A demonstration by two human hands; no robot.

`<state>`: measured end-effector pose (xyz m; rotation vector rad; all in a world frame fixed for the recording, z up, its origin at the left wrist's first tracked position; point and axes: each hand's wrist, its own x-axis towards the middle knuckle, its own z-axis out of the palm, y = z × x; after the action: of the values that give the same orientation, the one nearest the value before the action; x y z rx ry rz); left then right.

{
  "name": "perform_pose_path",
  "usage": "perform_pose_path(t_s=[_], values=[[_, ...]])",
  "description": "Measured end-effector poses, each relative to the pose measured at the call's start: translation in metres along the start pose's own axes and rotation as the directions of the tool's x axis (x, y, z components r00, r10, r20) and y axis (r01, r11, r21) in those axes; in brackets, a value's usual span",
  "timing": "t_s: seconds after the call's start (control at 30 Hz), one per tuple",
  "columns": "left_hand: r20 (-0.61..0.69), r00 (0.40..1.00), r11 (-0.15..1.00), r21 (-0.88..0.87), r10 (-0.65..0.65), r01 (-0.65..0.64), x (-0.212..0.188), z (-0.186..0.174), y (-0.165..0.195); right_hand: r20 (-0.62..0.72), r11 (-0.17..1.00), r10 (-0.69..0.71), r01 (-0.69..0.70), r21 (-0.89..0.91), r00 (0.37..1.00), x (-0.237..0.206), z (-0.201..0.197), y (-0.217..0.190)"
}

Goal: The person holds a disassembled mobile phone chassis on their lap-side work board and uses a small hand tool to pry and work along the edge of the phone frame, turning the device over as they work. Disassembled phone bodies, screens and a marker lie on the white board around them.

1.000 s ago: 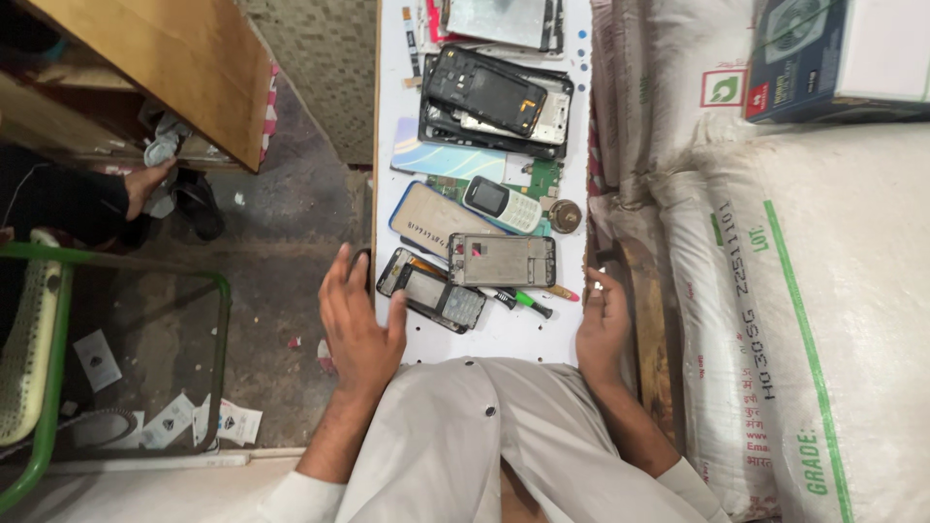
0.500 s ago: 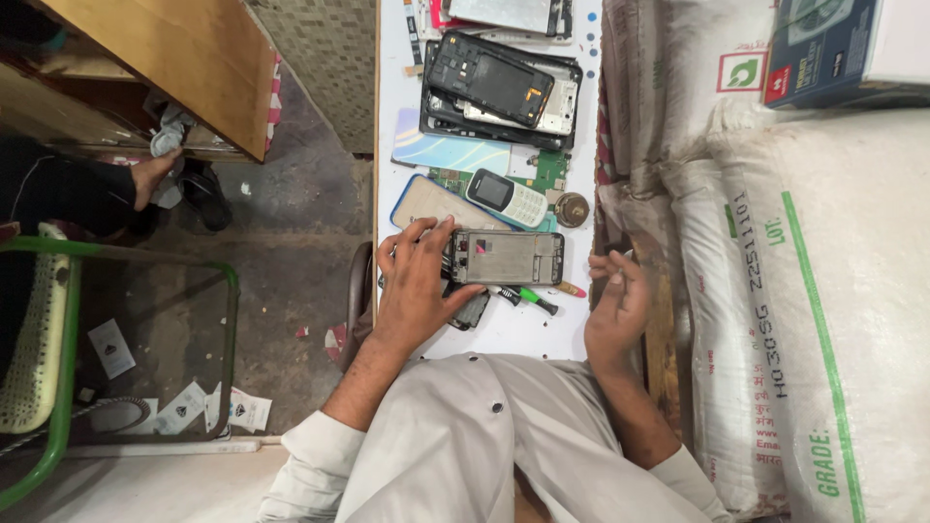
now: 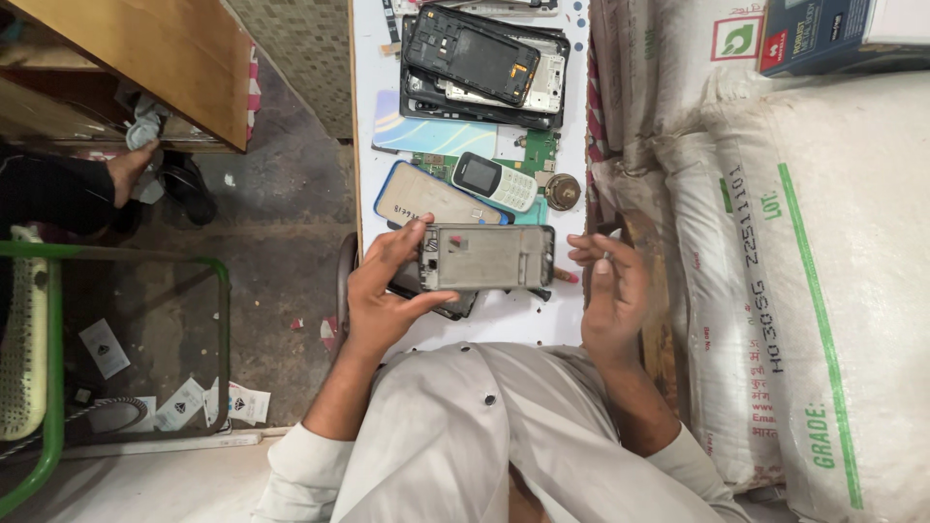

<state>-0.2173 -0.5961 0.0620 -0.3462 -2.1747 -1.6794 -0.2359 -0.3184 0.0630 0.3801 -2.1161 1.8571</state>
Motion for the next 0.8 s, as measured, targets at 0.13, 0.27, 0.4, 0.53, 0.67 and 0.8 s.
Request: perform_pose_path(t_s=[0.13,0.27,0.4,0.53,0.67,0.8], values=[[0.040,0.985,0.905,-0.392,-0.166,0.168,-0.008,0.005,-0.006,0.086,0.997,-0.010,0.003,0.081,0.996,0.006,0.002,-0.027],[0.070,0.990,0.880,-0.455,-0.120,0.139,-0.011,0.007,-0.008,0.094,0.985,0.027,-0.043,0.166,0.995,0.005,0.002,-0.048],[0.075,0.991,0.888,-0.441,-0.109,0.131,-0.010,0.004,-0.004,0.069,0.947,0.079,-0.096,0.305,0.995,0.003,0.009,-0.051],[0.093,0.985,0.885,-0.431,-0.148,0.173,-0.008,0.003,0.005,0.071,0.914,0.104,-0.124,0.386,0.992,0.002,0.013,-0.048],[0.125,0.955,0.704,-0.651,-0.270,0.284,-0.010,0.010,0.013,0.081,0.900,0.138,-0.159,0.407,0.987,-0.001,0.015,-0.045],[0.266,0.876,0.408,-0.805,-0.402,0.431,-0.019,0.018,0.010,0.096,0.888,0.140,-0.168,0.429,0.986,0.000,0.022,-0.039]])
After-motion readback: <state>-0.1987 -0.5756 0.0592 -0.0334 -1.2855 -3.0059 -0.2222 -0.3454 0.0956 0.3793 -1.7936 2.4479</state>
